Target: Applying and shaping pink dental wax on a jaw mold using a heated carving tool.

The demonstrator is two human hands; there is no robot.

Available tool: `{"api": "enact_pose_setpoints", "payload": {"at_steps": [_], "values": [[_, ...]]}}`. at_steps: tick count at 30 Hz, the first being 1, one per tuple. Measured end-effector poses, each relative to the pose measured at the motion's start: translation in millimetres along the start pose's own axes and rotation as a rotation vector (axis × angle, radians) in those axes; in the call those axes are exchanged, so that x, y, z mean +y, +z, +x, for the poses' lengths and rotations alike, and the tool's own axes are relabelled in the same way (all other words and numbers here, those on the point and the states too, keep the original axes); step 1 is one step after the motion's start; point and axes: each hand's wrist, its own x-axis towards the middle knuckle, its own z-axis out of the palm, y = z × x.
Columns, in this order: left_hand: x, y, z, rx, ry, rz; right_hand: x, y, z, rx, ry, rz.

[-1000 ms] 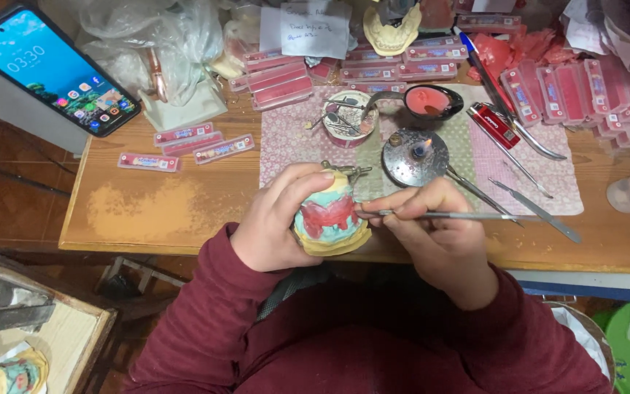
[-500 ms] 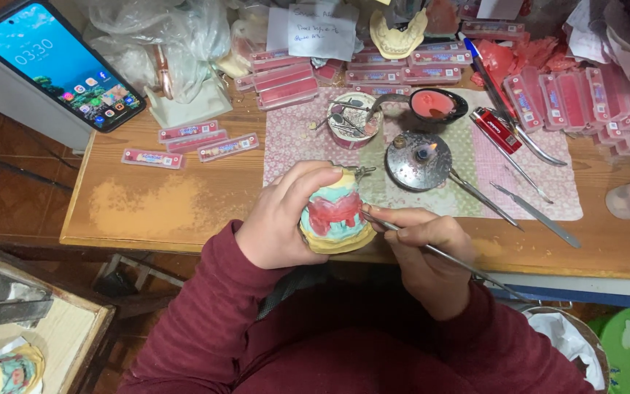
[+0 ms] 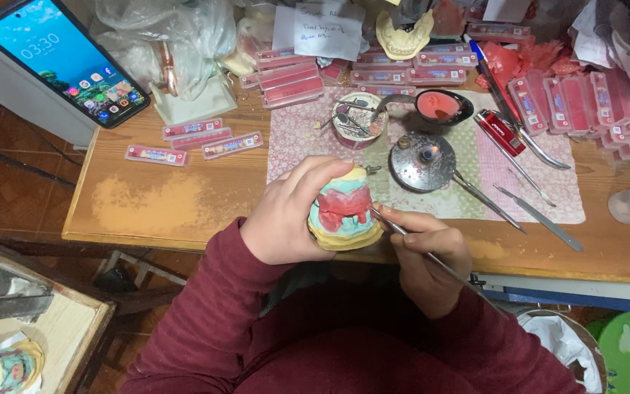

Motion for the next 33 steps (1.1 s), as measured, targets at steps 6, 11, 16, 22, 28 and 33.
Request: {"api": "enact_pose_setpoints", "payload": {"at_steps": [6,11,16,22,28,33], "values": [[0.1,-0.1,1.5,-0.015,-0.017,0.000,1.7,-3.5,-2.6,0.000,0.071,0.033],[1.3,-3.2,6.7,-0.075,-0.081,-0.005,7.9,-7.6,-1.5,0.039,0.249,0.266],[-3.8,2.5,6.1,-0.041,-0.029,0.039,11.9,-13.2,5.1,0.062,0.365,0.664],[-9.0,5.0,0.3,-0.062,-0.028,0.027,9.6,-17.7,5.9,0.024,0.390,0.675],[-10.9,3.1,-5.0,-0.092,-0.051,-0.010,8.3,-15.8,8.2,0.002,0.398,0.687],[-18.8,2.0,-8.3,-0.132,-0.114,-0.017,4.8,-23.3,10.0,0.005,0.379,0.596]]}}
